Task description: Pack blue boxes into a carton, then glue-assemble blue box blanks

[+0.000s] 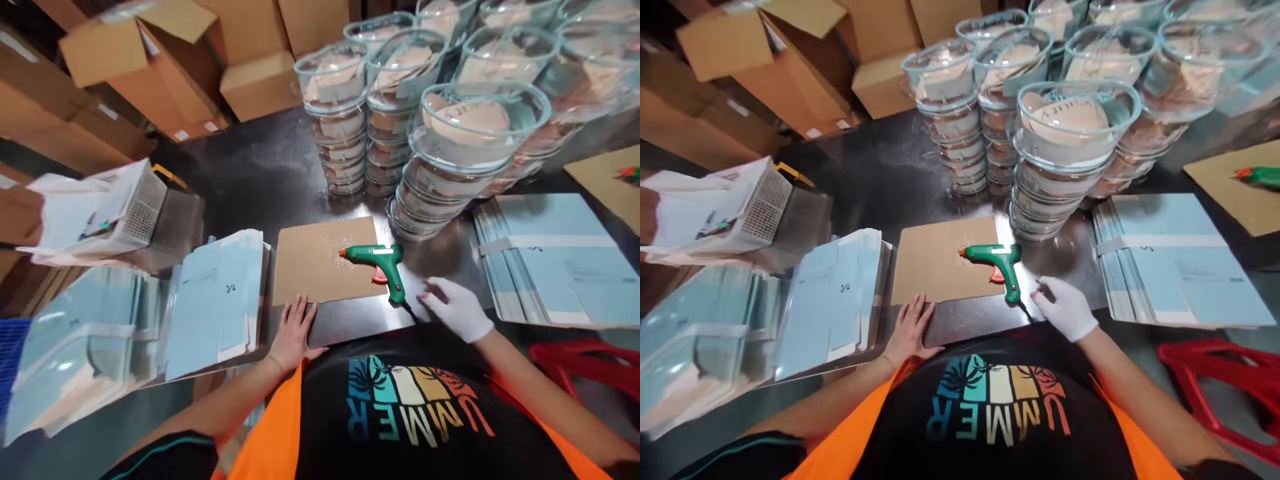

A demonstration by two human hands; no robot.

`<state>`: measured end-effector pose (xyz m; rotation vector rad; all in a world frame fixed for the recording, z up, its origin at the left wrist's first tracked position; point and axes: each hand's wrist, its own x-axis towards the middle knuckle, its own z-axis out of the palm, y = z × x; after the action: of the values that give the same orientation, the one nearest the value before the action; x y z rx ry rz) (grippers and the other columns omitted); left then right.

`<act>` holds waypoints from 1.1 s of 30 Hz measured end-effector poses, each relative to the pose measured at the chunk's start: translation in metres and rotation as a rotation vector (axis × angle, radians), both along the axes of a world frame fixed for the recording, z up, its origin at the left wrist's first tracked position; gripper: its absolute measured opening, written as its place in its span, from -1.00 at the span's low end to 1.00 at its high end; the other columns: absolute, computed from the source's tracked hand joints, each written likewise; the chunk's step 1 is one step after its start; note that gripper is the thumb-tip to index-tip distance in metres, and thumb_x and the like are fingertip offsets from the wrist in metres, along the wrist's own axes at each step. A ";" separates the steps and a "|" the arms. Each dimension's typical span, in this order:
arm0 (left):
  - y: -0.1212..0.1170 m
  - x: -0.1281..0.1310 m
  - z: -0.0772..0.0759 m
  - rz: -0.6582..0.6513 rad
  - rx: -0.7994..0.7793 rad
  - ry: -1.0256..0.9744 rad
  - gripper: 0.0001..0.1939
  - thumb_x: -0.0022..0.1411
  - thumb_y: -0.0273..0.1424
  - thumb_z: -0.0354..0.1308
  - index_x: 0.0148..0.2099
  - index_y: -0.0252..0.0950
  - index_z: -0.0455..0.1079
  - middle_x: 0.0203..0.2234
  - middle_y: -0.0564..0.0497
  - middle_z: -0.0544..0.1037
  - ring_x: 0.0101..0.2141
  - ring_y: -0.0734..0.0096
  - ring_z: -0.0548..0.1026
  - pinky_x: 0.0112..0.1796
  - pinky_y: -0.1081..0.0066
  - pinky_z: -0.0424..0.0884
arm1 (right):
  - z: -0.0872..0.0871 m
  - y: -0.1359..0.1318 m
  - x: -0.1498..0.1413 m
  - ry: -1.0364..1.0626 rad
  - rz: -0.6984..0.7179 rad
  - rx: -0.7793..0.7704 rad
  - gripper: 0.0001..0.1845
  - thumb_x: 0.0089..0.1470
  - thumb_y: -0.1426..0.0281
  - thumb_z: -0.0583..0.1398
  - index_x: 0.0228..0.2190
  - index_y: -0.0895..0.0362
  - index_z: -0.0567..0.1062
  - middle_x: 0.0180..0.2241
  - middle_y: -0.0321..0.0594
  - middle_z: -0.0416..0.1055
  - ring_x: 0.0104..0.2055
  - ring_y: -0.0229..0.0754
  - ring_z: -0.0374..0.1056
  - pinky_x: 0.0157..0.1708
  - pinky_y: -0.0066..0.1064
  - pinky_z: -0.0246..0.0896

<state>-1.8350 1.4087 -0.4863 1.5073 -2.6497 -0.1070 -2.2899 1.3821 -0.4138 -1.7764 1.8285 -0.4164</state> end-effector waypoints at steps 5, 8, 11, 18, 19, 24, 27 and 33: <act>-0.004 0.008 -0.013 -0.033 -0.065 0.029 0.17 0.05 0.06 0.53 0.57 -0.27 0.22 0.56 -0.42 0.12 0.51 -0.35 0.17 0.41 -0.21 0.18 | 0.002 -0.060 0.072 0.078 -0.090 -0.036 -0.39 0.23 0.09 0.28 0.17 0.21 0.48 0.06 0.12 0.54 0.07 0.14 0.53 0.02 -0.19 0.43; -0.005 0.010 -0.006 -0.041 -0.015 0.064 0.06 0.16 0.09 0.48 0.55 -0.22 0.26 0.55 -0.35 0.18 0.49 -0.29 0.22 0.43 -0.28 0.14 | 0.003 -0.071 0.098 0.220 -0.083 0.018 -0.17 0.25 0.09 0.30 0.36 0.28 0.30 0.14 0.28 0.45 0.09 0.25 0.53 0.00 -0.14 0.42; -0.008 0.006 0.006 -0.035 0.102 0.127 0.06 0.15 0.14 0.49 0.54 -0.17 0.28 0.52 -0.30 0.25 0.47 -0.27 0.25 0.46 -0.42 -0.01 | 0.002 -0.074 0.094 0.226 -0.062 0.035 0.02 0.12 0.20 0.40 0.45 0.28 0.17 0.17 0.30 0.44 0.09 0.24 0.54 -0.01 -0.17 0.42; -0.022 0.004 0.024 -0.107 0.239 0.336 -0.09 0.20 0.01 0.51 0.51 -0.03 0.35 0.50 -0.20 0.30 0.51 -0.25 0.19 0.49 -0.38 -0.15 | 0.006 -0.086 0.072 0.006 -0.041 -0.148 -0.03 -0.10 0.34 0.35 0.35 0.20 0.28 -0.14 0.06 0.59 -0.28 0.06 0.51 -0.33 -0.24 0.40; -0.022 0.005 0.024 -0.129 0.254 0.357 -0.11 0.22 0.01 0.50 0.50 -0.03 0.35 0.50 -0.19 0.31 0.51 -0.24 0.18 0.49 -0.36 -0.17 | 0.007 -0.087 0.074 -0.004 -0.048 -0.174 0.00 -0.10 0.35 0.33 0.38 0.22 0.25 -0.14 0.08 0.59 -0.29 0.06 0.51 -0.33 -0.24 0.39; -0.026 -0.003 0.021 -0.149 0.303 0.523 -0.18 0.14 0.09 0.51 0.38 -0.02 0.50 0.45 -0.14 0.40 0.49 -0.25 0.23 0.51 -0.26 -0.15 | -0.011 -0.089 0.086 -0.101 -0.032 -0.246 -0.27 -0.04 0.31 0.25 0.19 0.21 0.45 -0.12 0.05 0.60 -0.17 0.06 0.53 -0.18 -0.25 0.40; -0.050 -0.021 0.018 0.091 0.272 0.792 -0.40 0.24 0.05 0.44 0.21 -0.13 0.63 0.27 -0.18 0.60 0.35 -0.14 0.44 0.47 -0.06 0.13 | -0.028 -0.086 0.080 -0.006 0.067 -0.323 -0.43 0.06 0.24 0.19 0.07 0.24 0.54 -0.03 0.18 0.58 -0.02 0.16 0.52 -0.06 -0.16 0.41; -0.142 -0.022 0.036 0.613 0.007 1.080 -0.38 0.56 -0.03 0.09 0.36 -0.43 0.43 0.35 -0.44 0.45 0.39 -0.16 0.36 0.44 -0.14 0.15 | -0.037 -0.084 0.063 0.097 0.196 -0.378 -0.56 0.12 0.08 0.13 -0.18 0.12 0.58 -0.11 0.16 0.57 -0.04 0.24 0.52 -0.07 -0.08 0.42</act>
<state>-1.8569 1.2662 -0.4503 1.5417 -1.3171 -0.6522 -2.2266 1.2979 -0.4508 -2.2428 1.6992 -0.6415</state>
